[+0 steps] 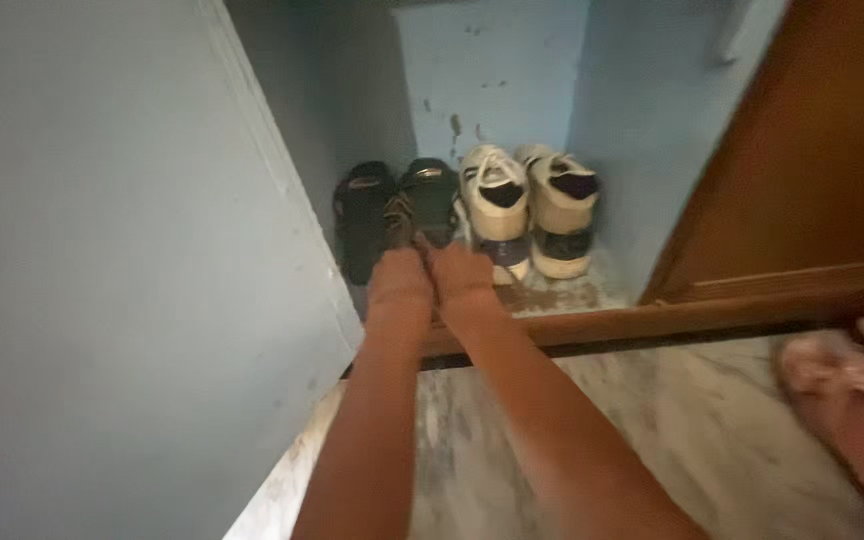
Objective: The person wipes several pairs of shoes with a cloth, handling each shoe individually and placing them into an open cabinet. The task includes wiping the exterior surfaces of sandals and sneakers and arranging them inside the cabinet.
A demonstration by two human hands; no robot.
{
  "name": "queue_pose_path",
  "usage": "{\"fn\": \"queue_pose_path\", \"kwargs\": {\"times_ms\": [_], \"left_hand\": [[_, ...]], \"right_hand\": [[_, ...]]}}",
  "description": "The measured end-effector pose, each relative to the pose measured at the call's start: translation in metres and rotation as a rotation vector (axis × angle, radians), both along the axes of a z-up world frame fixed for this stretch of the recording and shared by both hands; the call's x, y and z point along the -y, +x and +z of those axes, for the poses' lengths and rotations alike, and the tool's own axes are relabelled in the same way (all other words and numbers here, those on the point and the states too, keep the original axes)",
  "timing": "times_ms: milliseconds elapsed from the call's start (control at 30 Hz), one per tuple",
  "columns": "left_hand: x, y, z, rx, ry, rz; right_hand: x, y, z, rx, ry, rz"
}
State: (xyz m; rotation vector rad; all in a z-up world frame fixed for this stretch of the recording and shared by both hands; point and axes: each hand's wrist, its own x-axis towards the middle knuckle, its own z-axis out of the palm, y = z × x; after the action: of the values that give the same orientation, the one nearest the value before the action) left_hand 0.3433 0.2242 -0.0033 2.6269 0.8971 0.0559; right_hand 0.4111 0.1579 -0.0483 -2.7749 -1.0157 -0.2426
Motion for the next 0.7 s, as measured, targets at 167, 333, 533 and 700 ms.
{"fn": "queue_pose_path", "kwargs": {"times_ms": [167, 333, 533, 700], "left_hand": [[0.011, -0.037, 0.034, 0.042, 0.008, -0.011], [0.026, -0.073, 0.063, 0.142, 0.006, -0.081], [0.061, -0.108, 0.108, 0.147, -0.039, -0.072], [0.102, -0.142, 0.144, 0.114, -0.031, -0.099]], "right_hand": [[0.037, -0.045, 0.048, -0.077, 0.041, 0.01], [0.07, -0.086, 0.1, -0.052, 0.072, -0.017], [0.112, -0.134, 0.149, 0.027, 0.234, 0.002], [0.159, -0.18, 0.184, -0.032, 0.196, -0.008]]}}
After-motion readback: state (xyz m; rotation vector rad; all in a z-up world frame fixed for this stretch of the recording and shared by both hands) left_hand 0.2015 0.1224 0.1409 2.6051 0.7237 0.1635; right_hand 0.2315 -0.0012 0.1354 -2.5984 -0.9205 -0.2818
